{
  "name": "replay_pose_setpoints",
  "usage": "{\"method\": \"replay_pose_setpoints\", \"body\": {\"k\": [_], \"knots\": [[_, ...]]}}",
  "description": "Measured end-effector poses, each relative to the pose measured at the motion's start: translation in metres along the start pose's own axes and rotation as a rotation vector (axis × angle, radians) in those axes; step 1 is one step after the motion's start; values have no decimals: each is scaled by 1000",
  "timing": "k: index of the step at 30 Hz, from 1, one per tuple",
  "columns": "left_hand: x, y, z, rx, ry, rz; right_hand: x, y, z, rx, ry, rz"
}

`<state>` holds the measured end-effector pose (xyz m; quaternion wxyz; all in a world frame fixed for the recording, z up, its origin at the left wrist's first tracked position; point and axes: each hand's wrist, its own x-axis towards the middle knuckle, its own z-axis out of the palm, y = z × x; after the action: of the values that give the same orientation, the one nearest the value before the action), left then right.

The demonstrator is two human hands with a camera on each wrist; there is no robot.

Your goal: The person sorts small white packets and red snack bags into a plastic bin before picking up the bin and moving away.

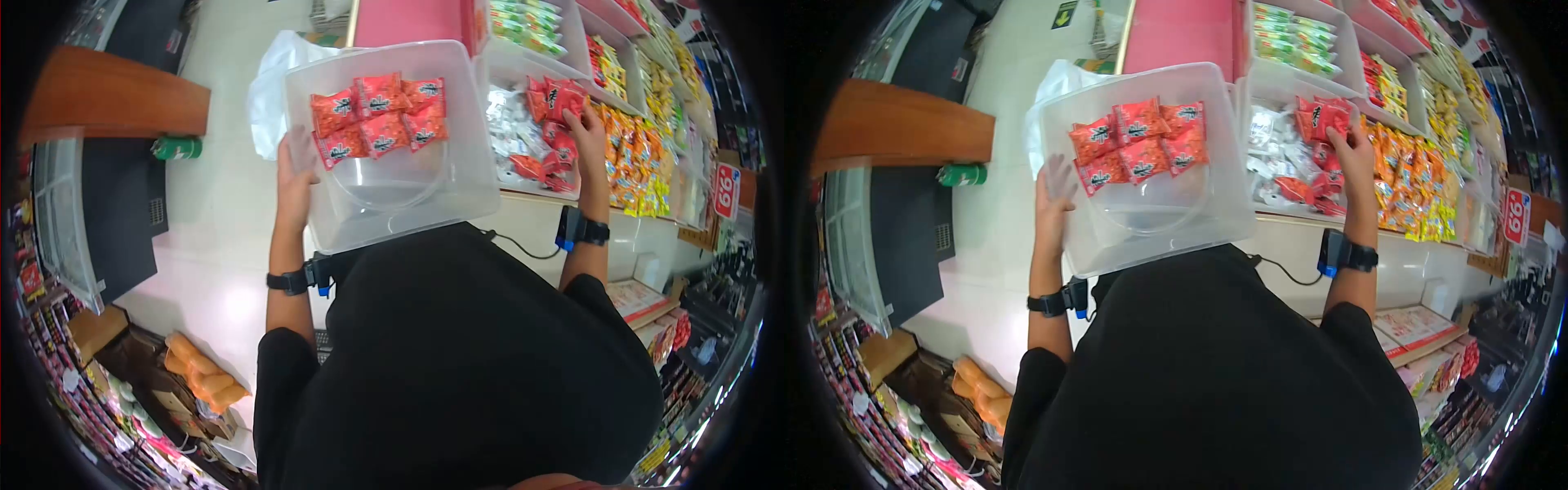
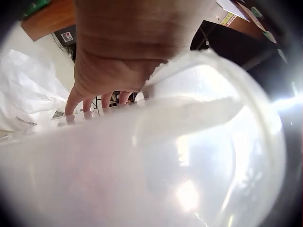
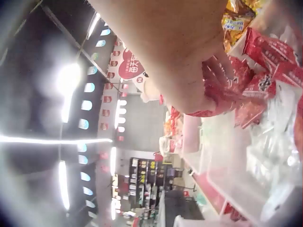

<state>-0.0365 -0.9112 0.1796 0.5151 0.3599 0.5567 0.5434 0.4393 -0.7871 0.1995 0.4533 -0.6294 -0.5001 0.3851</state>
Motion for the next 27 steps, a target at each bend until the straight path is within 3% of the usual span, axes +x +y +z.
{"method": "replay_pose_setpoints", "body": {"k": [2,4,6,7,9,15,18,25,27], "knots": [[0,2,1,19,34,-22,-24,-59,43,66,-87,-12],[0,-2,-1,-20,-8,3,-35,-70,75,35,-240,-34],[0,-3,-2,1,-8,-2,-48,-86,122,-207,-367,-436],[1,-3,-3,15,-17,-4,-46,-89,138,-202,-370,-440],[1,-4,-4,21,-16,-12,-40,-89,165,-620,-515,-809],[-1,4,0,-47,-4,-83,-48,-69,206,-881,-321,-698],[0,2,-1,-25,2,-21,-50,-47,205,-1054,-405,-807],[-1,11,2,12,-4,-34,-50,-39,208,-913,-378,-815],[-2,16,3,15,-5,-63,-39,-35,211,-1139,-604,-531]]}}
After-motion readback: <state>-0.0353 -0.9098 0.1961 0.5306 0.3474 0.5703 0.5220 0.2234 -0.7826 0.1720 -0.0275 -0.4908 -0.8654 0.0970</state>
